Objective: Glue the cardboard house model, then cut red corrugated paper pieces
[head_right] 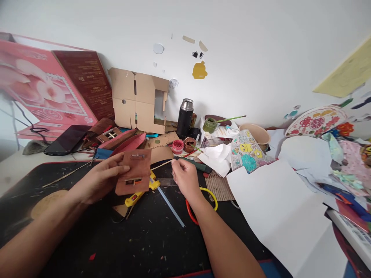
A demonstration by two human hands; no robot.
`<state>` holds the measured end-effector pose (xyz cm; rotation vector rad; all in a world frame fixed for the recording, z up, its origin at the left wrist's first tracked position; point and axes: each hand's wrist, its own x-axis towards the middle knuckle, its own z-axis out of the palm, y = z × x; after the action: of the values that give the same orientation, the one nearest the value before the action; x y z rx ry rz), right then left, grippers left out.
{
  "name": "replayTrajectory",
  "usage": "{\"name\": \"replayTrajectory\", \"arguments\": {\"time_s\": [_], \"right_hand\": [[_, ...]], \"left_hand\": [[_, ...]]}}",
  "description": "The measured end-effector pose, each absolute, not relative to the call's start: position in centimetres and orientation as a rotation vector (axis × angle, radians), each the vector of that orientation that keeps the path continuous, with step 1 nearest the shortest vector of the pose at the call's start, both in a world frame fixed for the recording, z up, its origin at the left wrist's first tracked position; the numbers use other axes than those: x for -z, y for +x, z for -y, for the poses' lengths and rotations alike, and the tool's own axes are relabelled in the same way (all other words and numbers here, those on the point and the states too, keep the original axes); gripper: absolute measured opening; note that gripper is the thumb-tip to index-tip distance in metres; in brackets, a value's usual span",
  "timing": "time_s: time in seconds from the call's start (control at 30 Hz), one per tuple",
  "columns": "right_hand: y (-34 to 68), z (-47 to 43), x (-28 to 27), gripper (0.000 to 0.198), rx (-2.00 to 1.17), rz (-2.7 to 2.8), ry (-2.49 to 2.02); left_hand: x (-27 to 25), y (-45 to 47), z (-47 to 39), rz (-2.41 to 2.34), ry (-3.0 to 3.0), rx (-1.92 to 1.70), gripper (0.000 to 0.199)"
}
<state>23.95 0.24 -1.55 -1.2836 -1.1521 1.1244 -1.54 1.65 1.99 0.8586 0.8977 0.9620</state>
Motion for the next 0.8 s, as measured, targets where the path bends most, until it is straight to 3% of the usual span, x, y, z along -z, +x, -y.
{"name": "replayTrajectory", "arguments": {"time_s": [0.13, 0.27, 0.5, 0.8], "right_hand": [[24.4, -0.7, 1.5, 0.052, -1.197, 1.136, -1.244], [23.5, -0.1, 1.7, 0.035, -1.410, 1.279, -1.169], [22.7, 0.9, 1.2, 0.045, -1.639, 1.328, -0.989], [22.4, 1.4, 0.5, 0.049, -1.684, 1.362, -0.929]], "left_hand": [[-2.4, -1.9, -2.2, -0.932, 0.767, -1.121, 0.053], [-2.2, -1.6, -2.3, -0.938, 0.752, -1.153, 0.050], [-1.4, -1.0, -2.0, -0.899, 0.776, -1.131, 0.050], [-0.8, -0.3, -1.7, -0.895, 0.795, -1.124, 0.053]]}}
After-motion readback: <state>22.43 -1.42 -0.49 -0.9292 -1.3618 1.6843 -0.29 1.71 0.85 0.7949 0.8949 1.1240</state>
